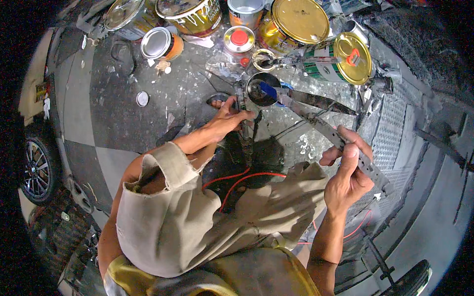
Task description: Preparing and mixing paint, then using a spray gun to paint a car wheel in a workshop booth.
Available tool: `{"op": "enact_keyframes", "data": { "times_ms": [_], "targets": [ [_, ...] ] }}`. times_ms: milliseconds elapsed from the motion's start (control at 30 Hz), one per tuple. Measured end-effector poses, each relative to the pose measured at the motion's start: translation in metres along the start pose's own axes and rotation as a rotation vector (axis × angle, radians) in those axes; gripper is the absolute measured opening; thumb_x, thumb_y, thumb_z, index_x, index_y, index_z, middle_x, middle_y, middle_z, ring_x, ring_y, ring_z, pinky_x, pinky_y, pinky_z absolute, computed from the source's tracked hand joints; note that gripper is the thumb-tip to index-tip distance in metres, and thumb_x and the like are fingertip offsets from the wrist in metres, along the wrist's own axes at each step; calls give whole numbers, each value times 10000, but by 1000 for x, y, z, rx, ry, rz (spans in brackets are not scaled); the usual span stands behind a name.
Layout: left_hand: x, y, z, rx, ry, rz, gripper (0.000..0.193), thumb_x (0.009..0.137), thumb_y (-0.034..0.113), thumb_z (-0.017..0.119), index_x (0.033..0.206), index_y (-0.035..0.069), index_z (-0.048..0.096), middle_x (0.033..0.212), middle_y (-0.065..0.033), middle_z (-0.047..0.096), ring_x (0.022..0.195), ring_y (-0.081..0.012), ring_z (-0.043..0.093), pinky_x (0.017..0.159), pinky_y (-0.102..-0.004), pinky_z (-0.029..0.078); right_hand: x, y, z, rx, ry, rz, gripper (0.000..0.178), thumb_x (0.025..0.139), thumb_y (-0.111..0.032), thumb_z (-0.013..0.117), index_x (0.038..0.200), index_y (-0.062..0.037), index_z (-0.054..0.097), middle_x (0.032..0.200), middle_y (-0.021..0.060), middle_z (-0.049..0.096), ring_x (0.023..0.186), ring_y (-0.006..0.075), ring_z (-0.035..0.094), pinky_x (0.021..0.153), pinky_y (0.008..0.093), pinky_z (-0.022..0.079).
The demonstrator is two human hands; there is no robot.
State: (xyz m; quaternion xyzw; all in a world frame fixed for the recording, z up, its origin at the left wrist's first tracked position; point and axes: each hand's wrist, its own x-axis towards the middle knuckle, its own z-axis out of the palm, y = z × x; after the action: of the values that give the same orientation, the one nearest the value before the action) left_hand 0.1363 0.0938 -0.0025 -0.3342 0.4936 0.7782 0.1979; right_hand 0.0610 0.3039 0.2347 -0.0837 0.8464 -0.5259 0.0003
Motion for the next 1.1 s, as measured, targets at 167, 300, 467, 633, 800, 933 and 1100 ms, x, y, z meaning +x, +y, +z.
{"op": "enact_keyframes", "data": {
  "times_ms": [167,300,467,633,800,933,1100],
  "targets": [
    [-1,0,-2,-14,-4,55,705,804,267,813,1358,151,391,1043,-43,687,914,-171,646,685,-324,490,0,-4,-2,61,-60,-93,335,1055,-232,530,1131,71,652,711,94,651,565,129,595,541,255,470],
    [2,-5,-5,-1,8,123,638,813,239,806,1319,153,428,981,-29,696,835,-159,671,629,-292,493,-1,-6,1,7,-109,-144,329,1045,-232,549,1106,72,662,728,98,654,575,125,601,546,249,469],
    [8,-9,-4,14,70,106,604,819,220,802,1307,160,451,969,-30,697,843,-150,677,640,-280,506,-1,1,1,-41,-194,-153,311,1037,-223,559,1107,59,671,751,101,662,586,118,609,554,252,467],
    [-7,7,-3,-23,-4,93,917,729,312,850,1424,3,337,1061,-125,675,1063,-221,590,992,-342,417,1,-3,10,-150,-290,-201,275,1039,-137,522,1134,87,650,825,122,673,619,115,610,569,246,498],
    [-12,12,-3,-38,17,108,856,730,296,850,1380,5,374,1004,-116,684,956,-201,619,906,-333,459,6,-4,14,-201,-359,-265,256,1032,-128,531,1139,65,661,767,91,660,633,107,612,587,240,481],
    [-14,13,-4,-82,-25,108,798,734,285,851,1339,20,402,981,-99,675,879,-179,621,831,-315,475,5,-6,19,-221,-399,-185,260,1032,-149,539,1135,51,669,728,75,646,628,107,605,595,239,470],
    [-24,23,-2,-66,0,114,746,743,265,854,1313,36,430,963,-68,655,851,-156,597,787,-309,474,5,-6,24,-237,-386,-204,247,1019,-142,553,1121,45,678,711,69,635,614,103,585,589,238,454]
  ]
}}
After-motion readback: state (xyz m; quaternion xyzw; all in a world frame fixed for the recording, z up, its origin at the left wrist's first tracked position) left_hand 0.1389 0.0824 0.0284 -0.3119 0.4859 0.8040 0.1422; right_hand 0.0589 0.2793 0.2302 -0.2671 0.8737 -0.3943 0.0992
